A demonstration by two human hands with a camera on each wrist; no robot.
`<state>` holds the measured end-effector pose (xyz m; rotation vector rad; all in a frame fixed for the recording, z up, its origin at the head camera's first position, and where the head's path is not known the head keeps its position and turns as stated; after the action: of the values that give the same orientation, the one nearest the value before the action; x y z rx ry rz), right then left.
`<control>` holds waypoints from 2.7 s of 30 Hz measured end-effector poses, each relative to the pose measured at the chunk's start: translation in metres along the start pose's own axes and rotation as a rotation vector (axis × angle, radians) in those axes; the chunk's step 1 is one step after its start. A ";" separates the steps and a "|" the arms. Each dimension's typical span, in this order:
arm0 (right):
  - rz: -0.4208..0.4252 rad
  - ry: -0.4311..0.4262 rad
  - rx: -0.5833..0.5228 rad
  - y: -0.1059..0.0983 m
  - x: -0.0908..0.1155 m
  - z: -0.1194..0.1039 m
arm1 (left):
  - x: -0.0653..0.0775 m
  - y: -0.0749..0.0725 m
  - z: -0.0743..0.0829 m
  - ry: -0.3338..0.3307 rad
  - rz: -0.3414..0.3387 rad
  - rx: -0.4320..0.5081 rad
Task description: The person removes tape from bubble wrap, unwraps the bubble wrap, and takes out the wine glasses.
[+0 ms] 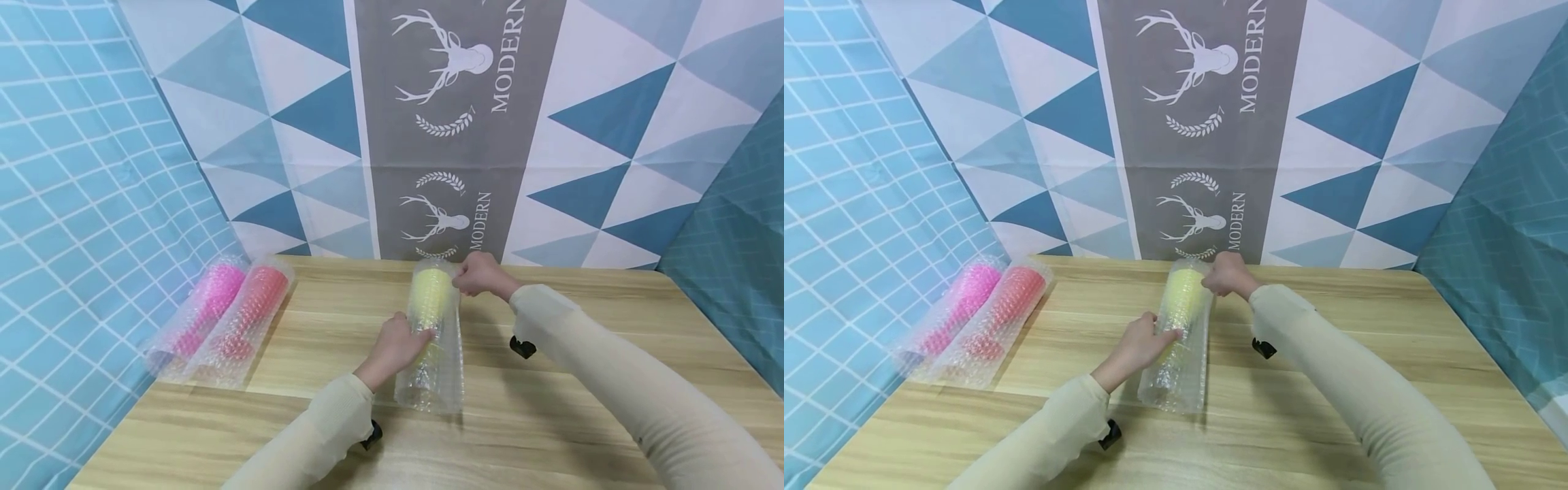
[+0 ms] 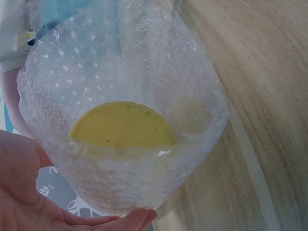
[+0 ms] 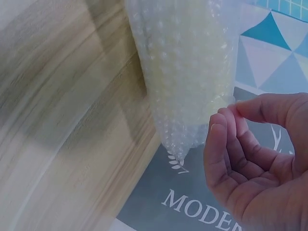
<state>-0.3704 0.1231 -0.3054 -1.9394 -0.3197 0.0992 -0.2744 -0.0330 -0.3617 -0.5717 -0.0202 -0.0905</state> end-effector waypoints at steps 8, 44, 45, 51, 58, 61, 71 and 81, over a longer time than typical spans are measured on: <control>-0.016 -0.034 0.002 -0.006 0.005 0.011 | -0.003 0.002 -0.003 -0.016 -0.005 0.007; -0.235 0.167 -0.413 0.050 0.031 0.103 | -0.002 -0.001 -0.007 -0.024 -0.005 0.038; -0.245 0.173 -0.441 0.052 0.032 0.104 | -0.002 -0.001 -0.007 -0.024 -0.005 0.038; -0.253 0.193 -0.494 0.060 0.035 0.112 | -0.002 -0.002 -0.006 -0.012 0.005 0.021; -0.254 0.214 -0.543 0.066 0.038 0.117 | -0.001 -0.003 -0.008 -0.031 0.004 0.058; -0.258 0.211 -0.538 0.066 0.038 0.118 | 0.000 -0.003 -0.008 -0.038 -0.007 0.070; -0.269 0.127 -0.435 0.045 0.039 0.100 | 0.000 -0.003 -0.005 -0.013 -0.008 0.053; -0.257 -0.030 -0.273 0.032 0.042 0.057 | -0.001 -0.003 -0.006 -0.015 -0.011 0.054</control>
<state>-0.3367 0.1744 -0.3533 -2.1487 -0.6266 -0.0887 -0.2754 -0.0389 -0.3656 -0.5183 -0.0404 -0.0964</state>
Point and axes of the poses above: each hand's wrist, its own x-axis away from the middle knuckle, its own y-axis out of the palm, z = x × y, the point moved 8 cm from there along -x, towards the middle knuckle, and after that the axes turned 11 degrees about x, right-handed, at the moved point
